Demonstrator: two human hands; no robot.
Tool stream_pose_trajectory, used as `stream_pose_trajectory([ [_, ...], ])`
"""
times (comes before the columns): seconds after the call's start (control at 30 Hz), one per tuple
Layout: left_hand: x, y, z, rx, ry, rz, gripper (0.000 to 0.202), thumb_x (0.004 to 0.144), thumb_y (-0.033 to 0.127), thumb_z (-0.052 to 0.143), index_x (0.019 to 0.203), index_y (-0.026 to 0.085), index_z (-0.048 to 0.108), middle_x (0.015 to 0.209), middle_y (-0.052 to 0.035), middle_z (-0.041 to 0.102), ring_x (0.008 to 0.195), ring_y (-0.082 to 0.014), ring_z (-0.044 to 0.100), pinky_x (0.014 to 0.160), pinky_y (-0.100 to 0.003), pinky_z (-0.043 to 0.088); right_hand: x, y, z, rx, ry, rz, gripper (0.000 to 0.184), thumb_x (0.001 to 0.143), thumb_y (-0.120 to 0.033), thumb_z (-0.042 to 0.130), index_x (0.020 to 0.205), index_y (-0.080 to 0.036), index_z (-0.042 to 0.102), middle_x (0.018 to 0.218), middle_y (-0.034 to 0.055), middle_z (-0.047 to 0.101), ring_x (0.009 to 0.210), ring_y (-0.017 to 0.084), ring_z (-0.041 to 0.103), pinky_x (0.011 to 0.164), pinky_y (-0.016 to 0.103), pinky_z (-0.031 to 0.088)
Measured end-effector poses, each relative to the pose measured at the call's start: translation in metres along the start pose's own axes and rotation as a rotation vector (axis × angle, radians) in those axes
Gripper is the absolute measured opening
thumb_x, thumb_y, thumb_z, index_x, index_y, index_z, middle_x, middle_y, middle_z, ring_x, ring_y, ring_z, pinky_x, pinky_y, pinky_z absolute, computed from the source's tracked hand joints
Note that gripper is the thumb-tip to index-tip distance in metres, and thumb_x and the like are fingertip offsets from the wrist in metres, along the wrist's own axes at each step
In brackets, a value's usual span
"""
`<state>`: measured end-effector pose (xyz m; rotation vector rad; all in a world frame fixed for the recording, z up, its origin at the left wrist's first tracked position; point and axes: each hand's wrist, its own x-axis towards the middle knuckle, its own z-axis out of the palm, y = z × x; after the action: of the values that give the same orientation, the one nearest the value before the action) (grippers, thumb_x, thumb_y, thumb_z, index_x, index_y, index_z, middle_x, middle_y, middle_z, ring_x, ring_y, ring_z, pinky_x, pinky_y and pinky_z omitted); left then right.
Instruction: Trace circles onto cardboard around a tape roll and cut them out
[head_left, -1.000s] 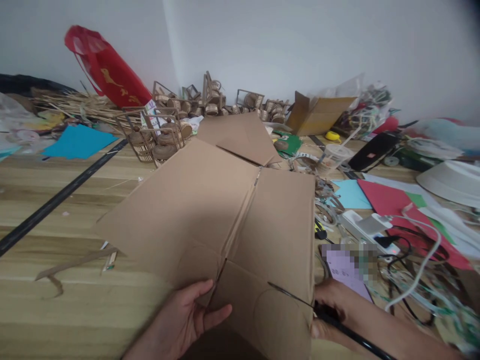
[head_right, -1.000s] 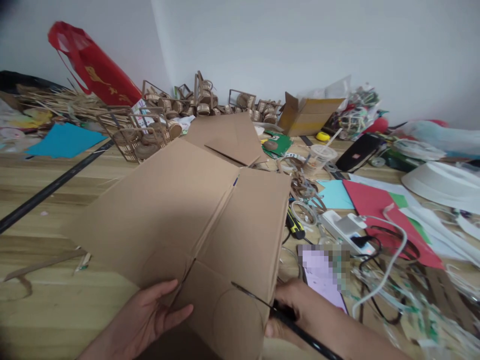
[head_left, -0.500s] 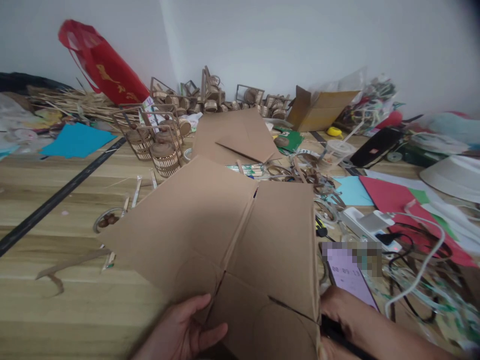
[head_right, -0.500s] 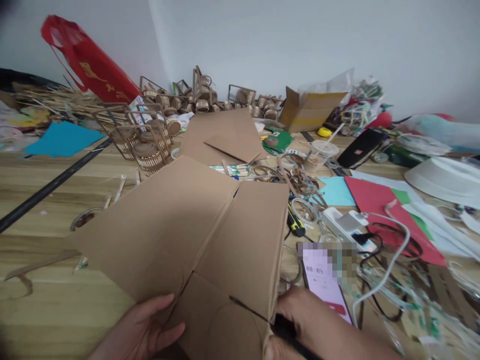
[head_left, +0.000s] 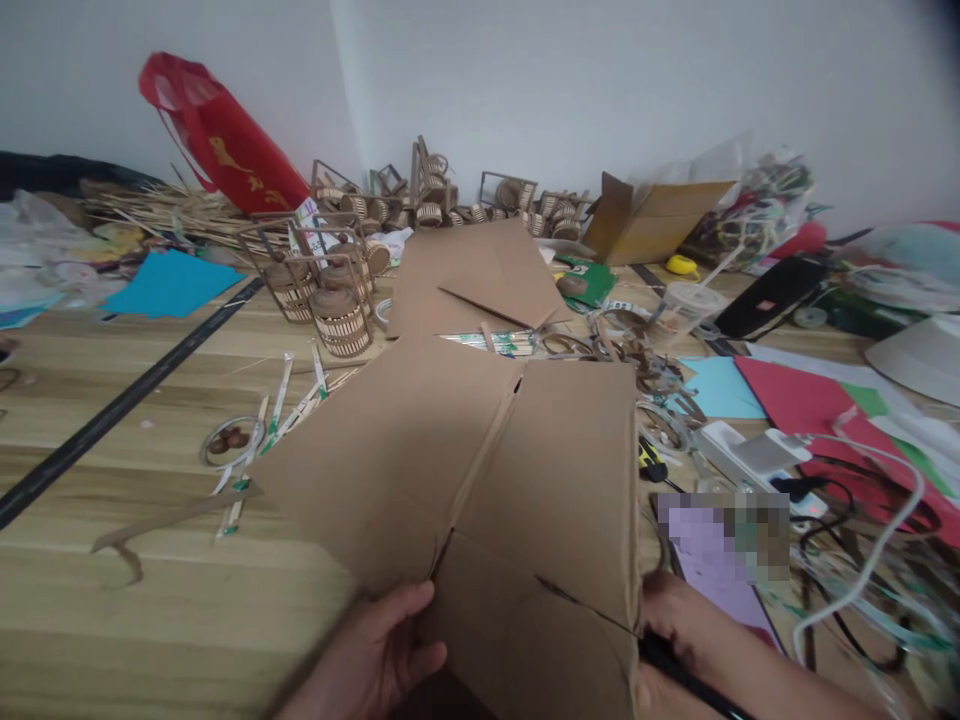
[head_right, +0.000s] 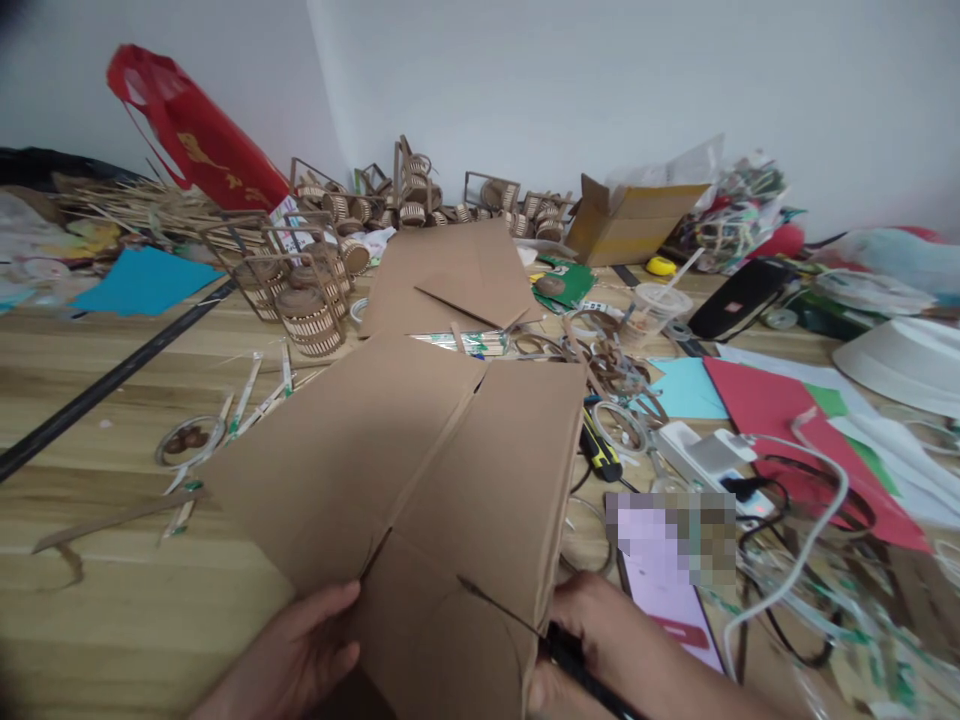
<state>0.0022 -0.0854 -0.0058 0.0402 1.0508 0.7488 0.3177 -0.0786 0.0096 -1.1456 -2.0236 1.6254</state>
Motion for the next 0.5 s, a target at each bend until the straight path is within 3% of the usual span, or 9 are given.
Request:
stream_pose_trajectory([
  [0.17, 0.013, -0.019, -0.012, 0.07, -0.258, -0.068, 0.045, 0.071, 0.046, 0.088, 0.095, 0.01, 0.077, 0.095, -0.0133, 0.081, 0.067, -0.0188, 0.07, 0.052, -0.023, 0.045, 0.007, 0.005, 0.014, -0.022, 0.026, -0.056, 0.052, 0.076, -0.074, 0.07, 0.077, -0.024, 0.082, 0.063, 0.004, 0.074, 0.066, 0.023, 0.071, 0.057, 0.027, 0.052],
  [0.27, 0.016, -0.024, -0.015, 0.099, -0.374, -0.201, 0.063, 0.072, 0.063, 0.08, 0.104, 0.009, 0.076, 0.092, -0.0138, 0.081, 0.062, -0.02, 0.069, 0.059, -0.028, 0.048, 0.012, 0.007, 0.019, 0.012, -0.013, -0.044, 0.051, 0.076, -0.074, 0.071, 0.076, -0.024, 0.082, 0.068, 0.0047, 0.075, 0.063, 0.022, 0.069, 0.052, 0.025, 0.049],
  [0.37, 0.013, -0.026, -0.015, 0.088, -0.452, -0.229, 0.08, 0.066, 0.074, 0.079, 0.113, 0.009, 0.074, 0.097, -0.014, 0.081, 0.062, -0.0201, 0.069, 0.061, -0.028, 0.049, 0.016, 0.008, 0.019, 0.062, -0.064, -0.025, 0.055, 0.08, -0.077, 0.063, 0.077, -0.024, 0.082, 0.073, 0.0055, 0.077, 0.066, 0.023, 0.07, 0.053, 0.025, 0.049],
  [0.43, 0.009, -0.028, -0.014, 0.069, -0.474, -0.216, 0.087, 0.062, 0.077, 0.079, 0.116, 0.009, 0.073, 0.102, -0.0156, 0.08, 0.072, -0.0243, 0.073, 0.067, -0.031, 0.052, 0.018, 0.007, 0.021, 0.078, -0.083, -0.024, 0.059, 0.083, -0.078, 0.059, 0.08, -0.024, 0.082, 0.074, 0.0054, 0.077, 0.068, 0.023, 0.07, 0.054, 0.025, 0.049],
  [0.5, 0.004, -0.029, -0.01, 0.064, -0.44, -0.209, 0.089, 0.061, 0.075, 0.081, 0.12, 0.009, 0.071, 0.105, -0.017, 0.08, 0.095, -0.0333, 0.075, 0.082, -0.038, 0.054, 0.019, 0.003, 0.026, 0.067, -0.058, -0.03, 0.06, 0.084, -0.077, 0.059, 0.084, -0.021, 0.082, 0.074, 0.0049, 0.075, 0.067, 0.022, 0.069, 0.054, 0.024, 0.048],
])
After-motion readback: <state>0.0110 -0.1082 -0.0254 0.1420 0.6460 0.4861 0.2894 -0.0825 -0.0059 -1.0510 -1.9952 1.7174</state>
